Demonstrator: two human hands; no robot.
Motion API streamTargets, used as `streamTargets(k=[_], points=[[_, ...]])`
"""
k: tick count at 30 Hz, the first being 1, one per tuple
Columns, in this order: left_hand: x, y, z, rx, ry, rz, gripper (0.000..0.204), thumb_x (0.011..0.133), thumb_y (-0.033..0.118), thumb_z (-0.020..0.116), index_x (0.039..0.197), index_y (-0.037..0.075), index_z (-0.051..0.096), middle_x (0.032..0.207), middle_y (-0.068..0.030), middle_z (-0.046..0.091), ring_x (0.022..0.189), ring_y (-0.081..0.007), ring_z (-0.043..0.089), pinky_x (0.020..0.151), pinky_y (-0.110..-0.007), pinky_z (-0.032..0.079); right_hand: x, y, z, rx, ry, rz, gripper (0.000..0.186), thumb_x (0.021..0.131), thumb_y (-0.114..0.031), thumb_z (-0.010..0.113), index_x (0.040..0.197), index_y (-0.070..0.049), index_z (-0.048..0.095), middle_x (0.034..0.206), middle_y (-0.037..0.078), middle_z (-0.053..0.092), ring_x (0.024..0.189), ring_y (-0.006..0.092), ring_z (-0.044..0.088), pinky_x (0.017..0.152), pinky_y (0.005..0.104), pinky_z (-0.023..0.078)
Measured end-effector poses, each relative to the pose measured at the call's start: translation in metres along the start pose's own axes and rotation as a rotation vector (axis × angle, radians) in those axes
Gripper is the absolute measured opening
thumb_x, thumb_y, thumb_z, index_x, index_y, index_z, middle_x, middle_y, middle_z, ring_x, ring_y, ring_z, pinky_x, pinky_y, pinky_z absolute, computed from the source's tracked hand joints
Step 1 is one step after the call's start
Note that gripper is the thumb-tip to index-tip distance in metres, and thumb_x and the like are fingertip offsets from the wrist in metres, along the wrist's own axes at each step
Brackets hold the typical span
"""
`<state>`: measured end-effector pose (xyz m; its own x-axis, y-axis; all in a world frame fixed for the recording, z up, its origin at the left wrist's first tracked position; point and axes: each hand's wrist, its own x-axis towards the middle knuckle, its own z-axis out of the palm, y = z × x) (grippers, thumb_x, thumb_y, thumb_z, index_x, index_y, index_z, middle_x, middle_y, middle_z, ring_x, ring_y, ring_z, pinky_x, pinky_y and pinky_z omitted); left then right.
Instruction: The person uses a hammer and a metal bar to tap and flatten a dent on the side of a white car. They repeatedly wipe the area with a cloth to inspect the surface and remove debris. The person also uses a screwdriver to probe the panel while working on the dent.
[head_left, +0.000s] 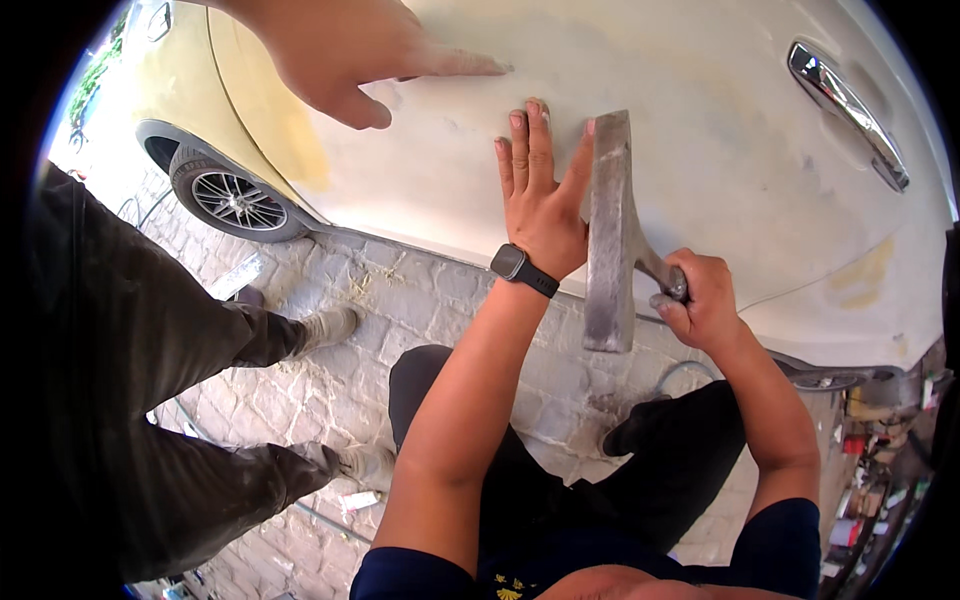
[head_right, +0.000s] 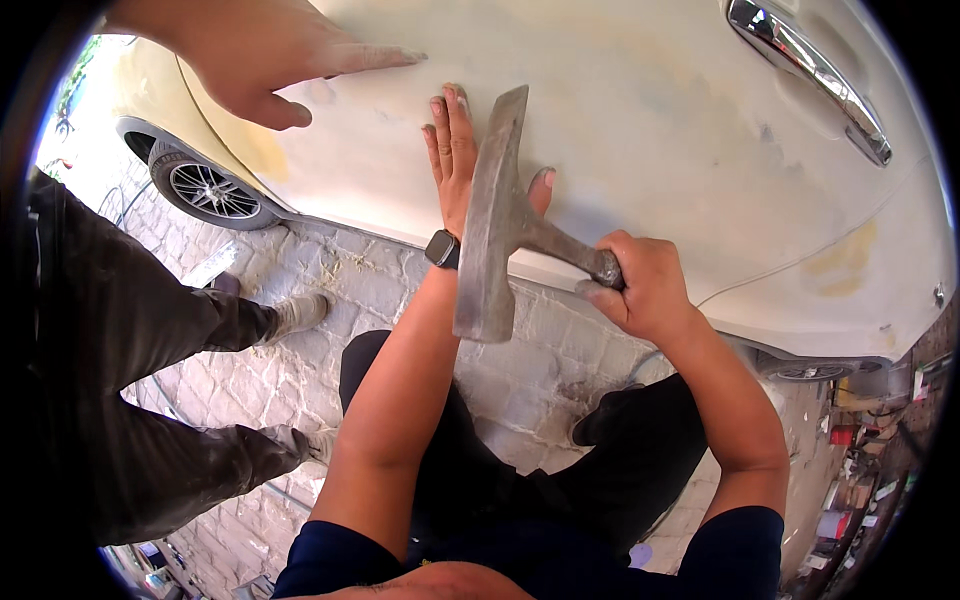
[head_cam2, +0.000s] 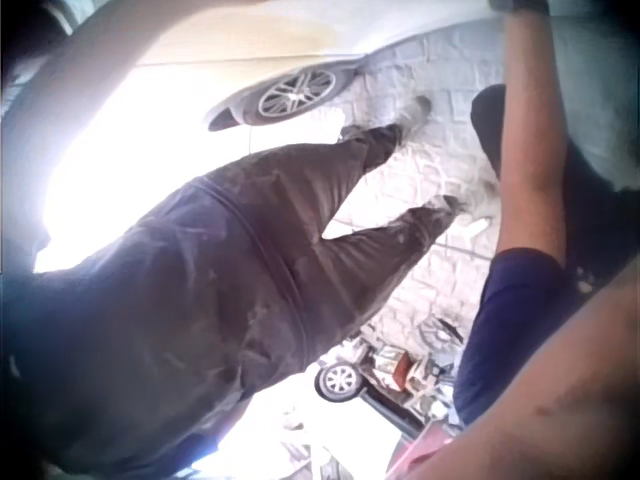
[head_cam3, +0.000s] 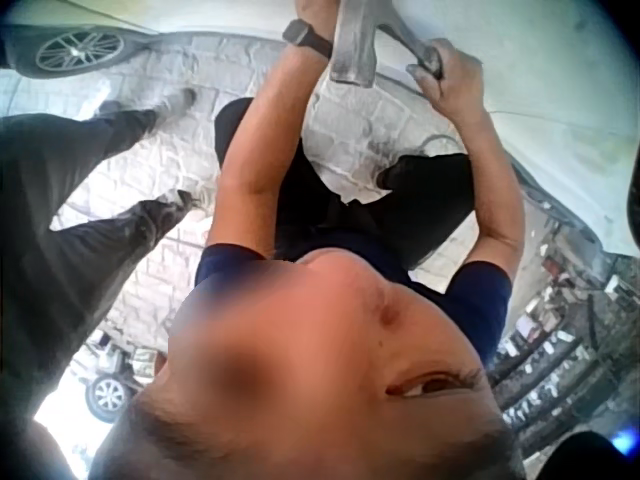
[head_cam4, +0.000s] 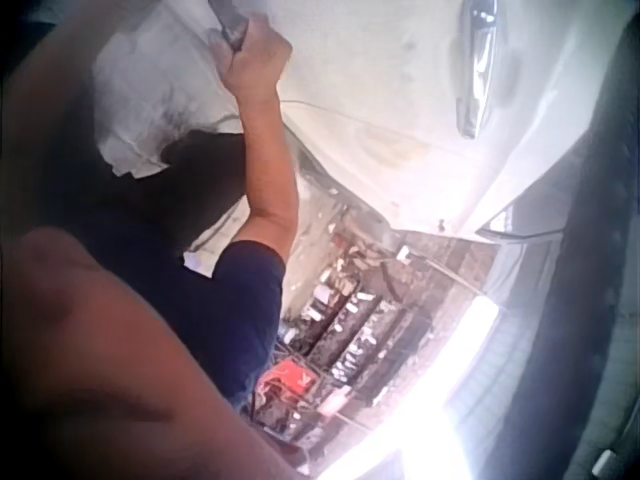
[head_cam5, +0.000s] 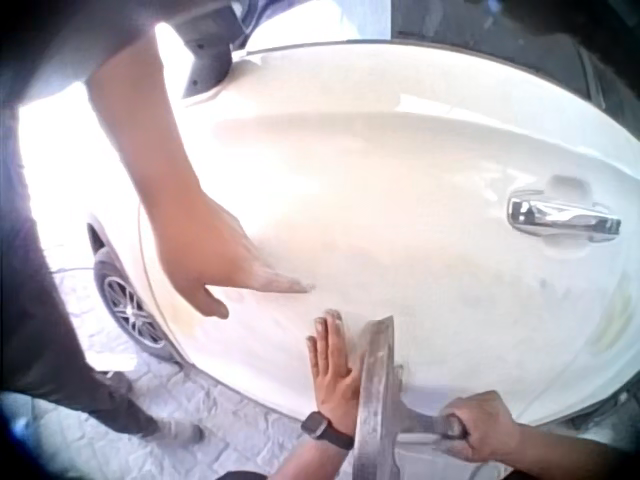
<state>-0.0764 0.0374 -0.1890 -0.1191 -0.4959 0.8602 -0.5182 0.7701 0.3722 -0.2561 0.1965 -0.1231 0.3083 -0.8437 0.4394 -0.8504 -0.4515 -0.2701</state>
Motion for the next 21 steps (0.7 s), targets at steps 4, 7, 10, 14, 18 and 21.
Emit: streamTargets(k=[4,7,10,14,18,21], points=[[-0.002,0.005,-0.004,-0.053,0.014,0.001,0.080,0.089,0.045,0.072,0.158,0.016,0.045,0.165,-0.0361,0.020,0.155,-0.0540,0.015,0.122,-0.067,0.014,0.007,-0.004,0.008,0.004,-0.010,0.022,0.040,0.079,-0.031,0.082,0.101,-0.005,0.061,0.066,0.011,0.056,0.057,0.0325,0.059,0.055,0.0397,0.047],[-0.001,0.006,-0.009,-0.080,-0.025,-0.015,0.083,0.087,0.042,0.075,0.159,0.018,0.042,0.164,-0.0364,0.021,0.154,-0.0554,0.015,0.120,-0.068,0.017,0.016,-0.007,0.007,0.028,-0.003,0.002,0.040,0.078,-0.030,0.083,0.101,-0.005,0.061,0.066,0.011,0.057,0.056,0.0322,0.058,0.054,0.0398,0.047],[0.002,0.008,-0.013,-0.083,-0.029,-0.007,0.087,0.085,0.040,0.078,0.160,0.019,0.040,0.164,-0.0366,0.022,0.153,-0.0569,0.015,0.119,-0.069,0.020,0.032,-0.009,0.005,0.024,0.038,-0.017,0.038,0.080,-0.029,0.083,0.101,-0.005,0.062,0.067,0.011,0.058,0.057,0.0321,0.059,0.055,0.0399,0.047],[0.000,0.005,-0.009,-0.051,0.011,-0.021,0.074,0.089,0.049,0.067,0.155,0.020,0.050,0.166,-0.0300,0.024,0.155,-0.0489,0.021,0.123,-0.062,0.017,0.035,-0.015,0.011,-0.011,0.003,0.134,0.036,0.083,-0.029,0.082,0.100,-0.005,0.062,0.069,0.011,0.059,0.058,0.0324,0.059,0.056,0.0398,0.047],[0.000,0.007,-0.013,-0.042,0.011,-0.005,0.073,0.091,0.049,0.065,0.156,0.019,0.049,0.165,-0.0309,0.028,0.155,-0.0491,0.022,0.123,-0.062,0.017,0.031,-0.016,0.010,-0.004,-0.028,0.055,0.037,0.083,-0.030,0.082,0.100,-0.005,0.061,0.068,0.012,0.058,0.059,0.0328,0.060,0.055,0.0404,0.047],[0.004,0.003,-0.006,-0.101,0.091,0.016,0.074,0.092,0.049,0.065,0.157,0.018,0.048,0.165,-0.0320,0.025,0.155,-0.0495,0.021,0.123,-0.062,0.016,0.034,-0.012,0.014,-0.026,-0.001,0.100,0.039,0.080,-0.030,0.084,0.100,-0.005,0.061,0.066,0.012,0.057,0.058,0.0329,0.060,0.054,0.0410,0.046]])
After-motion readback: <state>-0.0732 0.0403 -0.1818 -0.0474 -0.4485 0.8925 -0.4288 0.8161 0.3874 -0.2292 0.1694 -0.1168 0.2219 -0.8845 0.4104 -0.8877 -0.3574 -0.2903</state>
